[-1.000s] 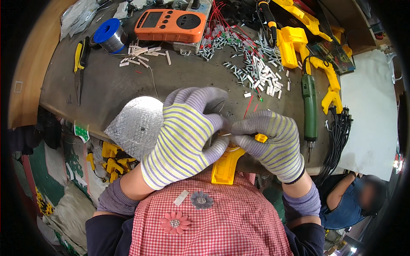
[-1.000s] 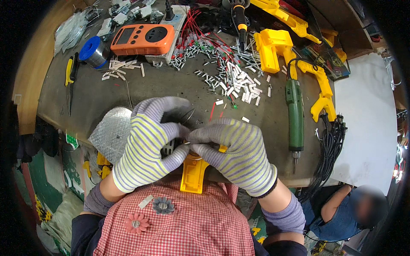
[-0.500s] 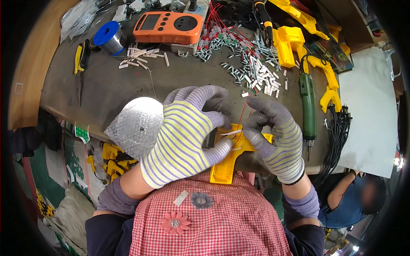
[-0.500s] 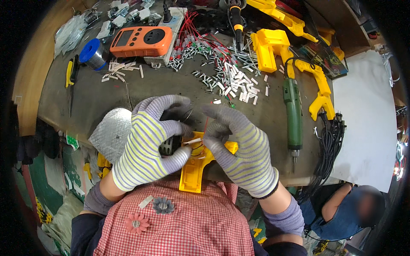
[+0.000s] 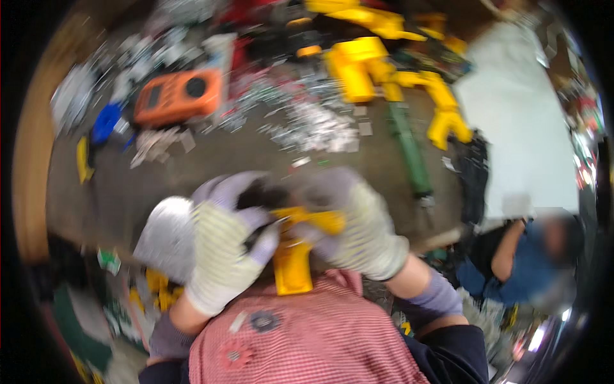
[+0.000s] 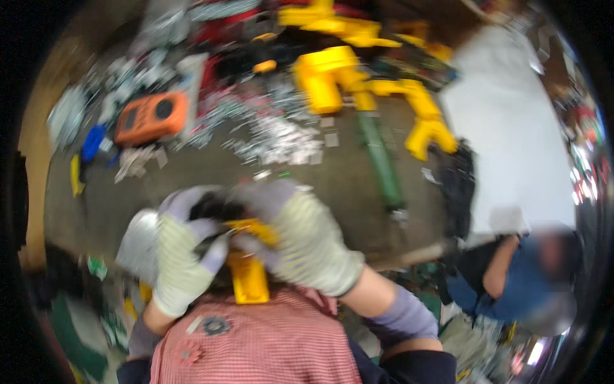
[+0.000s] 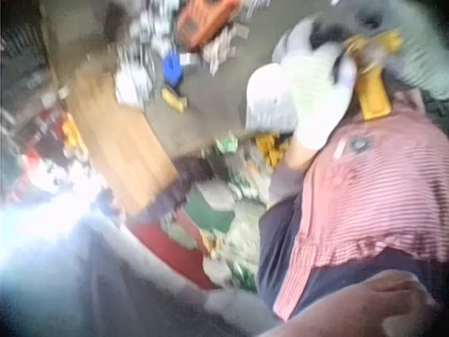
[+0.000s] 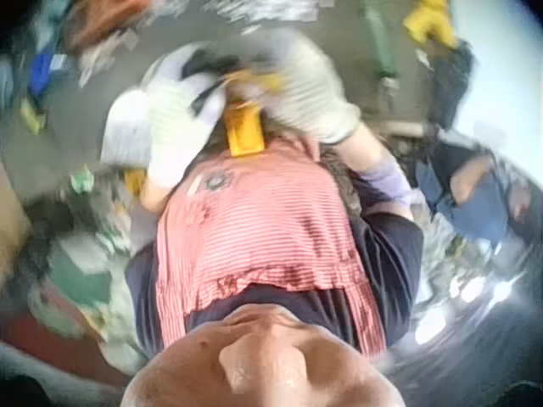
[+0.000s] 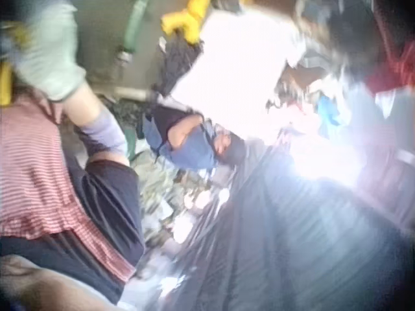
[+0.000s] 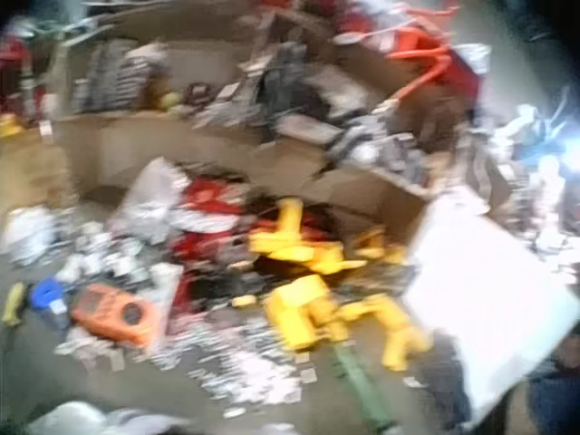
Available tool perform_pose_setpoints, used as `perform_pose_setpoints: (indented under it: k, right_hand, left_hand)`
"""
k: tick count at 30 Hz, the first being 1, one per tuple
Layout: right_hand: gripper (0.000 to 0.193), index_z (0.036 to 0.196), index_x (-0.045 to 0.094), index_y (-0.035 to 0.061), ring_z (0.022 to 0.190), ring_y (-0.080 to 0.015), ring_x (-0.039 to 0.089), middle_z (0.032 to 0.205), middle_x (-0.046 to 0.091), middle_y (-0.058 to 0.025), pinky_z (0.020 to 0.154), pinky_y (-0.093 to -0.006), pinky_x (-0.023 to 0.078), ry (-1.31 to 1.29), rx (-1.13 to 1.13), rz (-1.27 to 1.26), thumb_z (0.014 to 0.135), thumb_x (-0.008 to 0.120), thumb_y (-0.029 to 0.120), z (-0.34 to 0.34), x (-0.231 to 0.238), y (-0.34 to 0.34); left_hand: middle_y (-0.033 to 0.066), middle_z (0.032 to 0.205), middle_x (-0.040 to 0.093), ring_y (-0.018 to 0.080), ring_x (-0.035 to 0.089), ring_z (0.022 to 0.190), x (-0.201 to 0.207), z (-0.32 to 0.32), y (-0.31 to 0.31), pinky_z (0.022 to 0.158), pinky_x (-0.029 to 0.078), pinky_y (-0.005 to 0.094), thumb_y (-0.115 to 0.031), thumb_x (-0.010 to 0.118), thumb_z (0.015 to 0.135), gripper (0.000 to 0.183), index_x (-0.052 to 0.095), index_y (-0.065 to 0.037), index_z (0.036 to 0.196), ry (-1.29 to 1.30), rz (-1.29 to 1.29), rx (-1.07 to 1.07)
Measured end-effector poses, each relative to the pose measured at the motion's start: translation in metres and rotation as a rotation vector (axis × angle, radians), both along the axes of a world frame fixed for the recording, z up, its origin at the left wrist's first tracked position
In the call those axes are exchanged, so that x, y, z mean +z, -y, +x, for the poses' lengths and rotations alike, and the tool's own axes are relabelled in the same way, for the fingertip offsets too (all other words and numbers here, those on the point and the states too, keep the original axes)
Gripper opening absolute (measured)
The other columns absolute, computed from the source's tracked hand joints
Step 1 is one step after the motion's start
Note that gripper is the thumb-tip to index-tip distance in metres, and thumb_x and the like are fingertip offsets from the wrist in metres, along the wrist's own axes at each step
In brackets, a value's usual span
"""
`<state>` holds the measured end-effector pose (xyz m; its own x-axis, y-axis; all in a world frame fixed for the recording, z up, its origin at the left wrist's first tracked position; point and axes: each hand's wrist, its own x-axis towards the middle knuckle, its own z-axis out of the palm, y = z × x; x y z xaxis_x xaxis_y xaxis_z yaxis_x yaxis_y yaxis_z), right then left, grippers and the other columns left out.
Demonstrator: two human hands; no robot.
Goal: Assembling and soldering internal components into a yellow plastic tool housing.
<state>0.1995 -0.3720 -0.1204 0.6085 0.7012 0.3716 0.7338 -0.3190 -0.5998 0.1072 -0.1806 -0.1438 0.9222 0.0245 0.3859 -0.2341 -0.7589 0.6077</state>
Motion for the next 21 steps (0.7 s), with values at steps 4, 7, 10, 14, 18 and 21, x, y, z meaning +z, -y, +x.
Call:
perform_pose_setpoints:
  k: [4,7,10,14,18,21]
  right_hand:
    - [0.032,0.102,0.064,0.0099,0.081,-0.0295,0.060,0.085,0.060,-0.0093,0.073,-0.0444,0.049,0.152,0.014,-0.219,0.076,0.074,0.026,-0.007,-0.021,-0.003]
    - [0.018,0.093,0.067,0.0104,0.078,-0.0314,0.061,0.081,0.060,-0.0091,0.069,-0.0429,0.049,0.276,-0.143,-0.066,0.081,0.071,0.022,-0.003,-0.024,0.017]
    - [0.016,0.094,0.068,0.0042,0.090,-0.0342,0.065,0.094,0.067,-0.0142,0.079,-0.0444,0.052,0.179,-0.636,-0.271,0.085,0.068,0.017,0.023,0.004,0.087]
    - [0.038,0.109,0.065,0.0026,0.106,-0.0385,0.062,0.108,0.067,-0.0201,0.092,-0.0469,0.050,0.211,-1.196,-0.914,0.080,0.075,0.026,0.046,0.020,0.231]
    - [0.047,0.094,0.066,0.0036,0.103,-0.0375,0.064,0.100,0.067,-0.0195,0.084,-0.0460,0.053,0.187,-1.080,-1.064,0.068,0.086,0.037,0.023,0.007,0.280]
    - [0.044,0.090,0.065,0.0024,0.099,-0.0376,0.064,0.095,0.067,-0.0207,0.081,-0.0450,0.052,-0.173,-1.068,-1.020,0.067,0.085,0.035,0.035,0.038,0.272]
  left_hand:
    - [0.0141,0.122,0.061,0.0349,0.053,0.114,-0.002,-0.006,0.007,0.098,0.040,0.0463,-0.007,0.072,0.071,0.013,0.069,-0.008,0.083,-0.040,-0.062,0.058]
    - [0.0146,0.122,0.061,0.0348,0.053,0.115,-0.005,-0.005,0.012,0.099,0.041,0.0454,-0.005,0.073,0.072,0.013,0.070,-0.008,0.085,-0.033,-0.142,0.047]
    - [0.0149,0.122,0.061,0.0346,0.053,0.115,-0.003,-0.008,0.011,0.099,0.041,0.0450,-0.004,0.073,0.073,0.014,0.070,-0.008,0.086,-0.052,-0.125,0.067]
    - [0.0147,0.121,0.061,0.0343,0.053,0.115,-0.002,-0.004,0.012,0.099,0.041,0.0447,-0.005,0.073,0.073,0.014,0.070,-0.008,0.087,-0.076,-0.098,0.060]
    - [0.0144,0.120,0.061,0.0343,0.052,0.117,-0.004,-0.003,0.009,0.100,0.041,0.0448,-0.005,0.073,0.074,0.012,0.070,-0.007,0.085,-0.061,-0.111,0.057]
    - [0.0162,0.128,0.055,0.0290,0.056,0.114,0.000,-0.009,0.000,0.091,0.050,0.0360,-0.003,0.068,0.076,0.017,0.068,-0.003,0.094,-0.105,-0.009,0.042]
